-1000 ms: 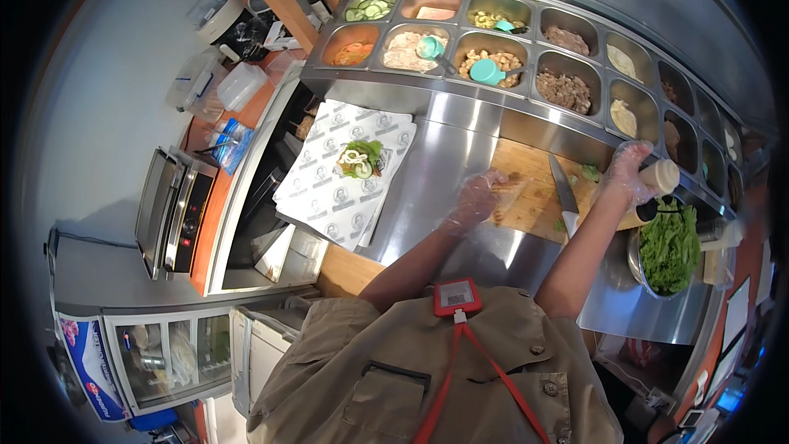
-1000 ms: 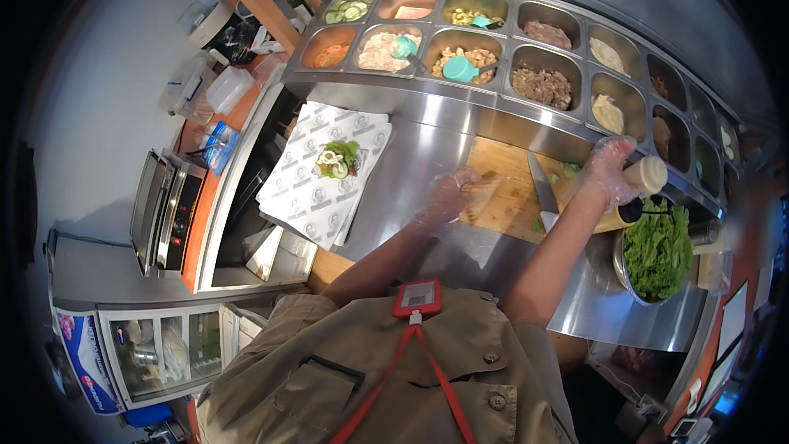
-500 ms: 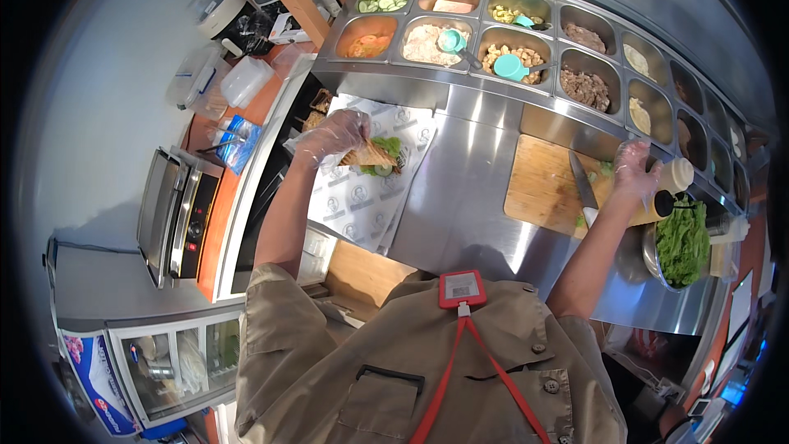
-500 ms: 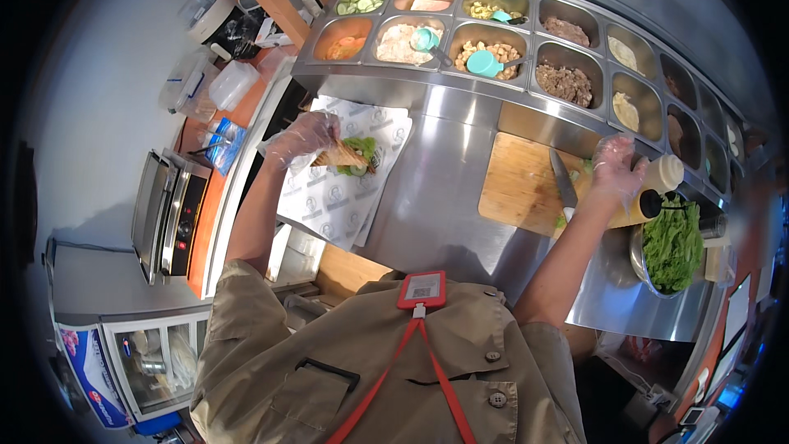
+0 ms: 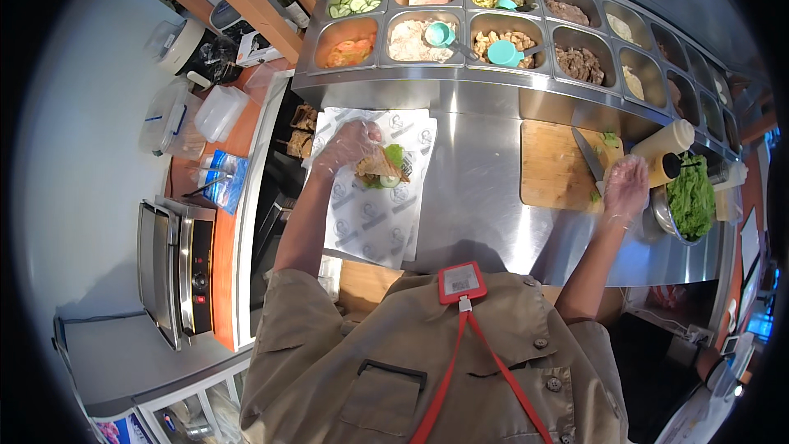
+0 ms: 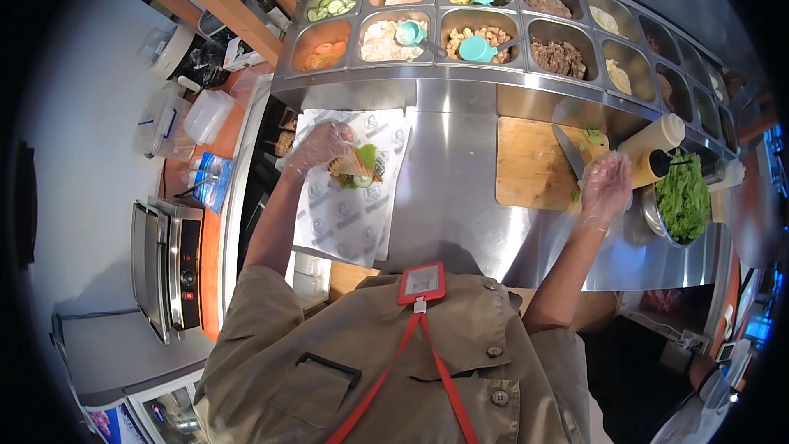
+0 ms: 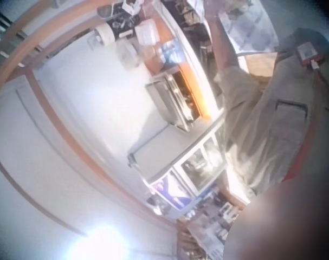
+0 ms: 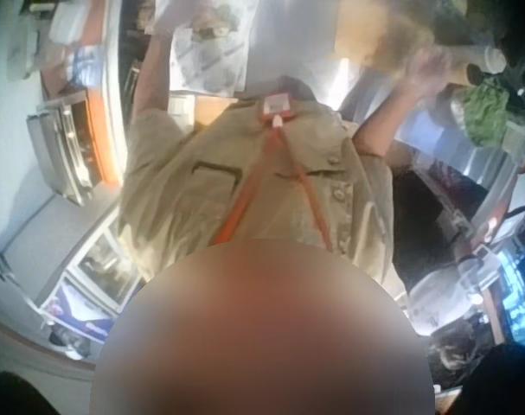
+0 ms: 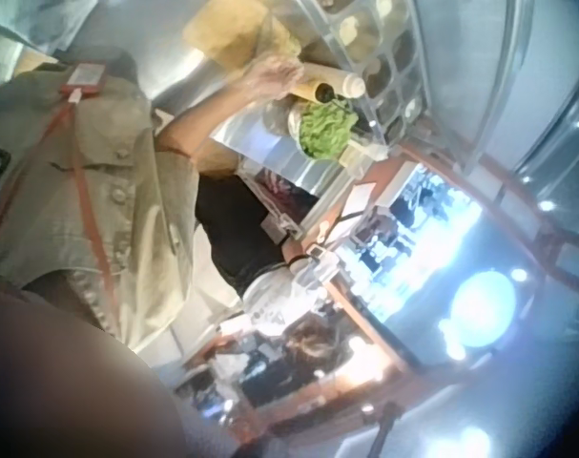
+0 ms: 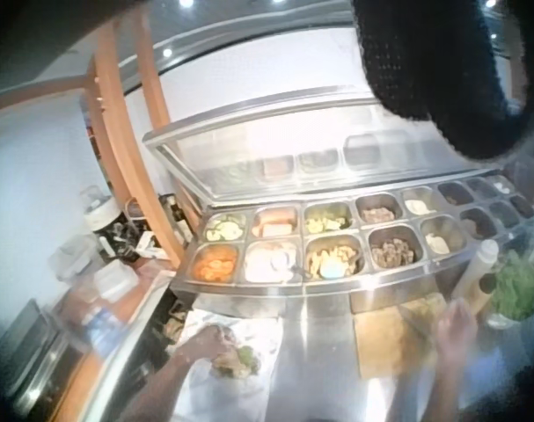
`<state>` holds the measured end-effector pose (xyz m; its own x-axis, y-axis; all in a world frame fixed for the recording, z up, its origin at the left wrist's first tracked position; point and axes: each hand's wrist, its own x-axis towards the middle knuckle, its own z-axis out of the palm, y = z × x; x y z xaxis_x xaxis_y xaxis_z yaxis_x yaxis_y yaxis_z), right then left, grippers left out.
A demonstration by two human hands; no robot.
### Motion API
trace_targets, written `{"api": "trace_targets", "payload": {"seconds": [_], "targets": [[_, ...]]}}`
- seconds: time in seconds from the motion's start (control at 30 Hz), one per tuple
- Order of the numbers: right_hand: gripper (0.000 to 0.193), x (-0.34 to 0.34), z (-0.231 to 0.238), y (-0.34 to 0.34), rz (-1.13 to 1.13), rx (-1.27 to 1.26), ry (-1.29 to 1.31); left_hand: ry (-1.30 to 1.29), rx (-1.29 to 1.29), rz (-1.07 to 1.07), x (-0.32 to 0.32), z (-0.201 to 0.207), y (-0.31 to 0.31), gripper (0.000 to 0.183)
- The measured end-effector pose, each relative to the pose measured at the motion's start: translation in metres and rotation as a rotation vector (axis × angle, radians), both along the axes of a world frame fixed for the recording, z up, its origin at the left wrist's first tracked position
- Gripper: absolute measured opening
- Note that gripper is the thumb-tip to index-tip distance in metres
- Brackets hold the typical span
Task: The person assembles a food item by layering lettuce, cucumber, and other ingredients onto a flatbread, then adds sauce and transfers the contents into a plastic container. They seal the container, place it in a paper bag, and prepare a drink by pouring a red liquid into a cup with ice.
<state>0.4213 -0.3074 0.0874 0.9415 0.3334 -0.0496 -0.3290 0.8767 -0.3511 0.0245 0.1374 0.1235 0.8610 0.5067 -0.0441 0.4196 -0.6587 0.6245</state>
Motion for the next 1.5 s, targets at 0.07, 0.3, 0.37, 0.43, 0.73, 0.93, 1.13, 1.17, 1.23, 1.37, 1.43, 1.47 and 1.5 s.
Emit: {"api": "trace_targets", "payload": {"seconds": [0.07, 0.3, 0.37, 0.43, 0.73, 0.93, 1.13, 1.17, 1.23, 1.37, 1.43, 1.47, 1.5], "targets": [[0.014, -0.016, -0.004, -0.004, -0.060, -0.140, 0.037, 0.001, 0.088, 0.068, -0.009, -0.013, -0.008, 0.010], [0.022, -0.077, -0.040, -0.014, 0.123, -0.094, 0.054, -0.221, -0.364, 0.082, -0.037, -0.055, -0.027, 0.006], [0.020, -0.080, -0.051, -0.028, -0.207, -0.319, 0.009, -0.258, -0.116, -0.033, -0.033, -0.048, -0.033, 0.005], [0.022, -0.062, -0.045, -0.054, -0.588, -0.464, -0.006, -0.141, -0.311, 0.227, -0.031, -0.027, -0.045, 0.014], [0.037, 0.068, -0.013, -0.208, -0.441, -0.847, 0.415, -0.390, -0.070, 0.053, 0.017, 0.026, -0.201, 0.019], [0.038, 0.115, -0.019, -0.275, -0.411, -0.885, 0.347, -0.099, -0.403, -0.377, 0.100, 0.002, -0.406, 0.019], [0.038, 0.062, 0.000, -0.393, -0.434, -0.856, 0.239, 0.166, -0.492, -0.455, 0.138, -0.077, -0.562, 0.039], [0.036, 0.054, 0.006, -0.417, -0.423, -0.835, 0.211, 0.115, -0.384, -0.485, 0.147, -0.098, -0.577, 0.046], [0.033, 0.025, 0.015, -0.466, -0.401, -0.825, 0.214, -0.050, -0.294, -0.440, 0.167, -0.144, -0.604, 0.062], [0.034, -0.055, 0.020, -0.542, -0.447, -0.791, 0.263, -0.025, -0.397, -0.221, 0.218, -0.211, -0.636, 0.077], [0.034, -0.099, 0.015, -0.573, -0.478, -0.801, 0.267, -0.082, -0.347, -0.265, 0.244, -0.223, -0.649, 0.075], [0.035, -0.117, 0.011, -0.588, -0.506, -0.847, 0.388, -0.039, -0.321, -0.234, 0.256, -0.223, -0.656, 0.074], [0.037, -0.136, 0.007, -0.603, -0.503, -0.842, 0.413, 0.065, -0.329, -0.201, 0.264, -0.220, -0.659, 0.072]]}}
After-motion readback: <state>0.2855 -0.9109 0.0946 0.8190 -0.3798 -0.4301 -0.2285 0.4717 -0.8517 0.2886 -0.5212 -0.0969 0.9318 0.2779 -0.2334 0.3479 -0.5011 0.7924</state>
